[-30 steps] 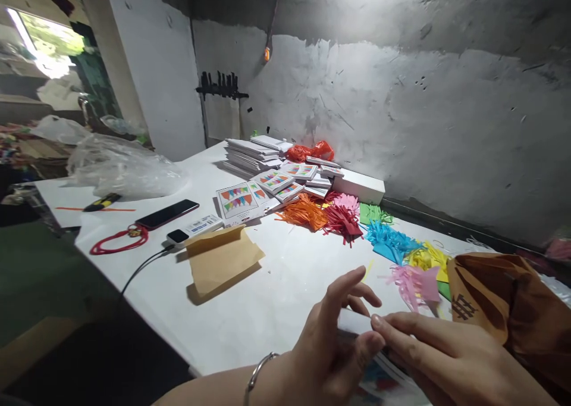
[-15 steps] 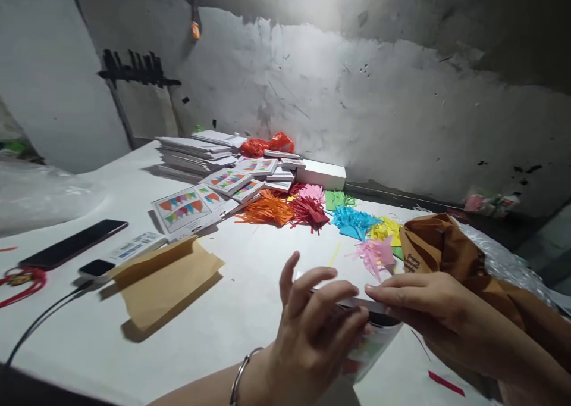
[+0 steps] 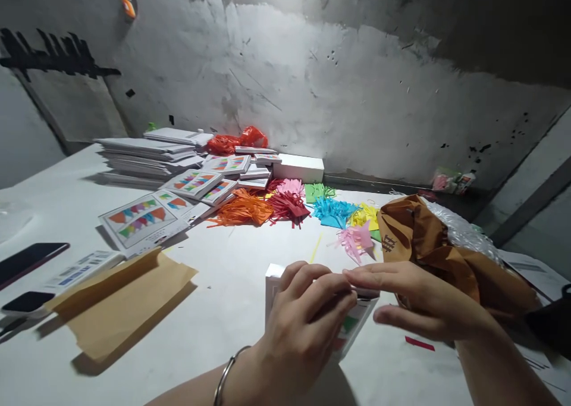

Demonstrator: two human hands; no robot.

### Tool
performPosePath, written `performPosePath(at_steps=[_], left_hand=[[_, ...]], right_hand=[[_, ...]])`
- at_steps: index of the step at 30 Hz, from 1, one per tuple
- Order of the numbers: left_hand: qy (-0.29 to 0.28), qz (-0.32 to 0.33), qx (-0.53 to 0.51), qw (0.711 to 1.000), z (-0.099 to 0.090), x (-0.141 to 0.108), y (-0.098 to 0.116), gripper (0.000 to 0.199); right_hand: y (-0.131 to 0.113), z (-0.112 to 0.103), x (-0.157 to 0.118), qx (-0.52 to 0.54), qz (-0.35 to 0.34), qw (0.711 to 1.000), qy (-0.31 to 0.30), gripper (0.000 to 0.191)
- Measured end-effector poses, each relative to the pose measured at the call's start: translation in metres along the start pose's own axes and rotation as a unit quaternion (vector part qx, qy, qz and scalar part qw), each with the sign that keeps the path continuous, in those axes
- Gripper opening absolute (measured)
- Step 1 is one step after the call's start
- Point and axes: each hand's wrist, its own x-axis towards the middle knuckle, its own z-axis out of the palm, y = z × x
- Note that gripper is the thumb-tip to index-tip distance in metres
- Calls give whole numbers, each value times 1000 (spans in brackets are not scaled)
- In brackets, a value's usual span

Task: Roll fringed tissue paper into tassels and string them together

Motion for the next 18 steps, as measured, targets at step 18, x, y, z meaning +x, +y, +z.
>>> performPosePath(at_steps=[18], left_hand=[[-1,-117,-167,979,-55,-7,-29,7]], right_hand=[[-1,81,-6,-134,-16,936,326,32]])
